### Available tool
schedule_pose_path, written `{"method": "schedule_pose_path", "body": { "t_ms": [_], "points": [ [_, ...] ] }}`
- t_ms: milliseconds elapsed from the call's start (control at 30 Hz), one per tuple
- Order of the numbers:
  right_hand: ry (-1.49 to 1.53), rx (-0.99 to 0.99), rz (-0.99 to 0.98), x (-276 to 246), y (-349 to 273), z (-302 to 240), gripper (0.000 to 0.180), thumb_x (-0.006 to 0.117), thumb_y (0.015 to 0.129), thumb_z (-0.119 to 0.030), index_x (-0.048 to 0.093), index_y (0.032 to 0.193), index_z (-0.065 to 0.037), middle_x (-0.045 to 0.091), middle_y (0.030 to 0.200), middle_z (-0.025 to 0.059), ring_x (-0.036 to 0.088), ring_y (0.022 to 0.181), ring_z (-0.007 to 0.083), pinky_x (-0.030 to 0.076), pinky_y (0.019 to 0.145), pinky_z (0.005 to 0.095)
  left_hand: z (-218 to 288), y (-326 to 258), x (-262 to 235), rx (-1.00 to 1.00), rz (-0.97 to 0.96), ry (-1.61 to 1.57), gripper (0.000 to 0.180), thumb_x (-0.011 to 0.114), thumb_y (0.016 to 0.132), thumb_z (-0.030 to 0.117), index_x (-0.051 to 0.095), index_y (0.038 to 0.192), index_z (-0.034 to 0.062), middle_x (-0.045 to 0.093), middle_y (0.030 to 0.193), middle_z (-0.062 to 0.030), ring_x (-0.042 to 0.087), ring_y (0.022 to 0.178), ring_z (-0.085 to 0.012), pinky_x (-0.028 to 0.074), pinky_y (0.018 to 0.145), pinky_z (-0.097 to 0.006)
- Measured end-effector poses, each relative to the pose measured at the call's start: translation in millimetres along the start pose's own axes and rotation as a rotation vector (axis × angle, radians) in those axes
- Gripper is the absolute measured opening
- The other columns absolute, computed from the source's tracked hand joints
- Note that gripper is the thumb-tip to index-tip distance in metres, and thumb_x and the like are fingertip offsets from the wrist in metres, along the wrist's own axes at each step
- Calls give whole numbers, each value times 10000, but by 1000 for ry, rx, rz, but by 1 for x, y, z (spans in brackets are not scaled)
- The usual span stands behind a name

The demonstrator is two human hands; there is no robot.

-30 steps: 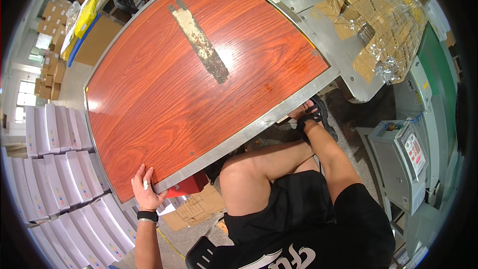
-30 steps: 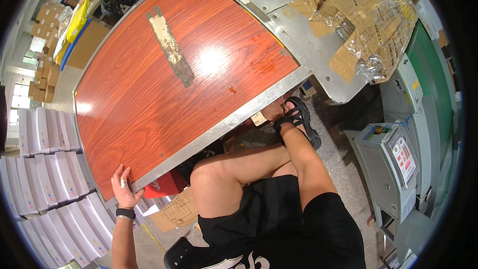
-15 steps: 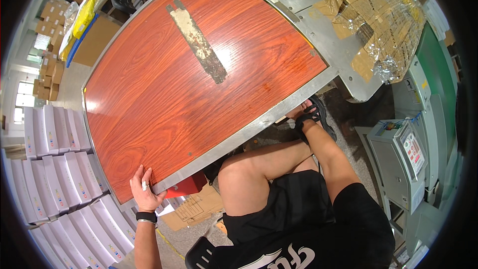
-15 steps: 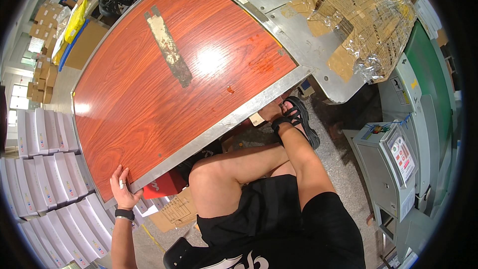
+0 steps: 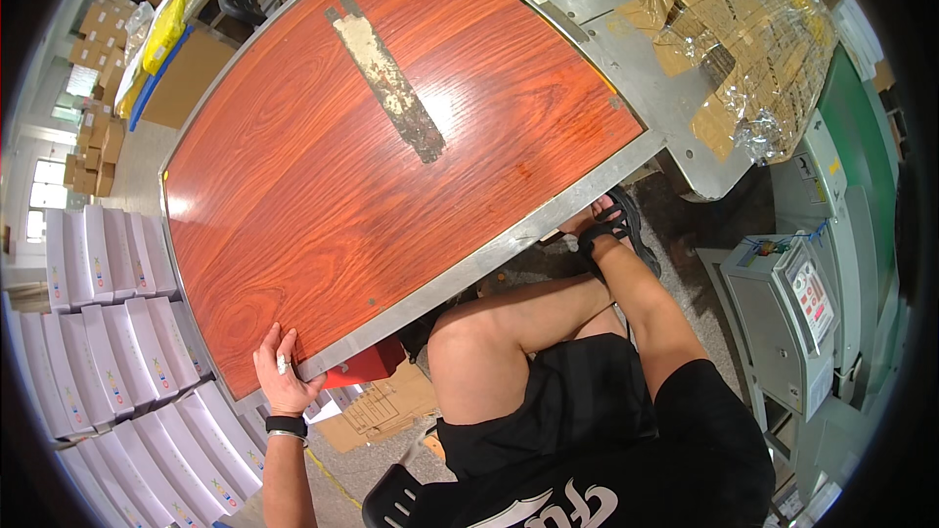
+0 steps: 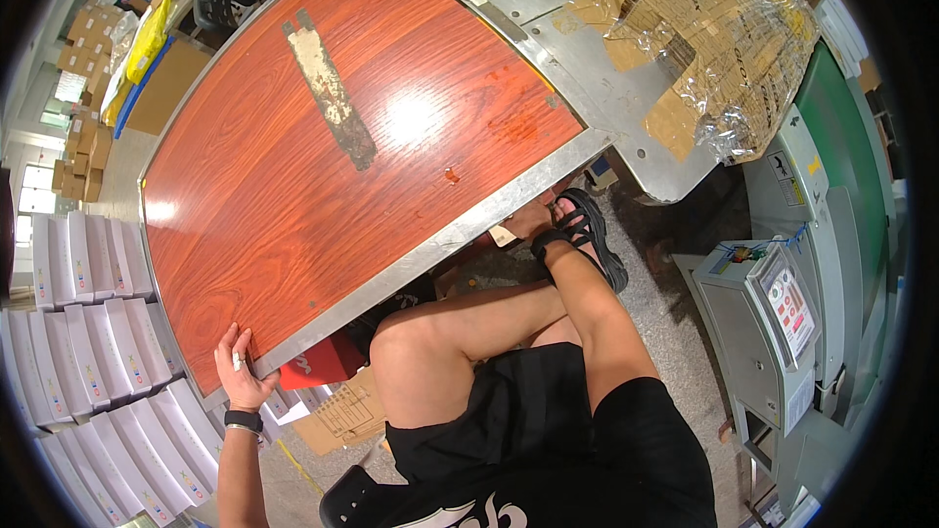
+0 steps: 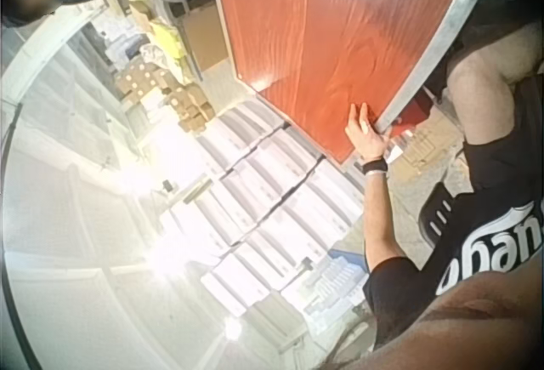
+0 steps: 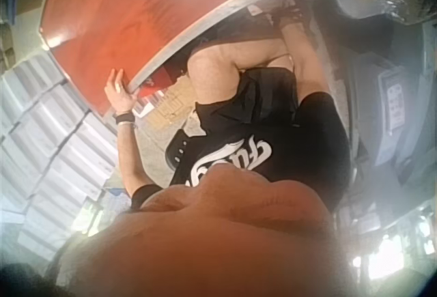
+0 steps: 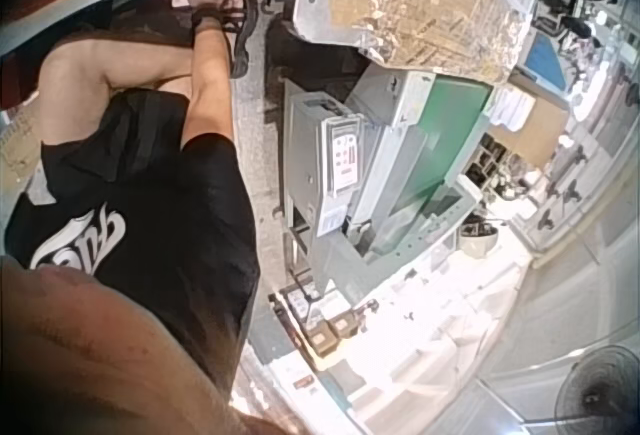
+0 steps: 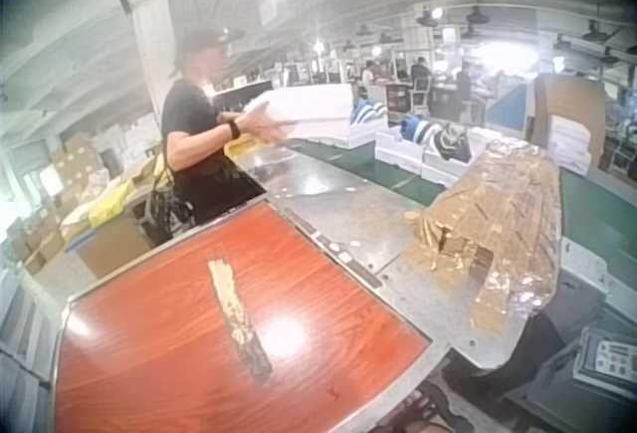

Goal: Move shoeboxes from a pallet to a table and organize them near a conveyor belt.

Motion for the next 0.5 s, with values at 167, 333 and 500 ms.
{"method": "schedule_pose_path", "body": {
  "t_ms": [167, 333, 500],
  "points": [
    [-28, 109, -71, -8, -1, -12, 534, 509, 705, -381, 484, 1164, -111, 443, 1221, 152, 390, 1139, 319, 315, 955, 370, 0, 0, -1, -9, -6, 0, 751, 714, 361, 167, 499, 1077, 101, 439, 1155, -141, 448, 975, -329, 392, 821, -412],
    [-19, 51, -46, -15, -9, -10, 526, 509, 716, -394, 483, 1164, -120, 439, 1225, 152, 405, 1125, 321, 330, 942, 375, 2, 0, -2, -12, -14, 8, 759, 715, 361, 165, 500, 1086, 105, 438, 1159, -139, 447, 976, -326, 392, 822, -408],
    [26, 138, -20, -10, -4, -10, 540, 521, 718, -410, 473, 1174, -125, 443, 1221, 150, 418, 1115, 317, 341, 932, 374, 2, 0, -2, -9, -15, 16, 765, 720, 355, 166, 501, 1086, 106, 436, 1163, -137, 446, 977, -323, 392, 821, -406]
  ]
}}
Point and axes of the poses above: each hand's wrist, its own y-axis towards the middle knuckle, its own x-axis out of the palm, z = x × y, the point moved 2 cm from there along y, towards the middle knuckle
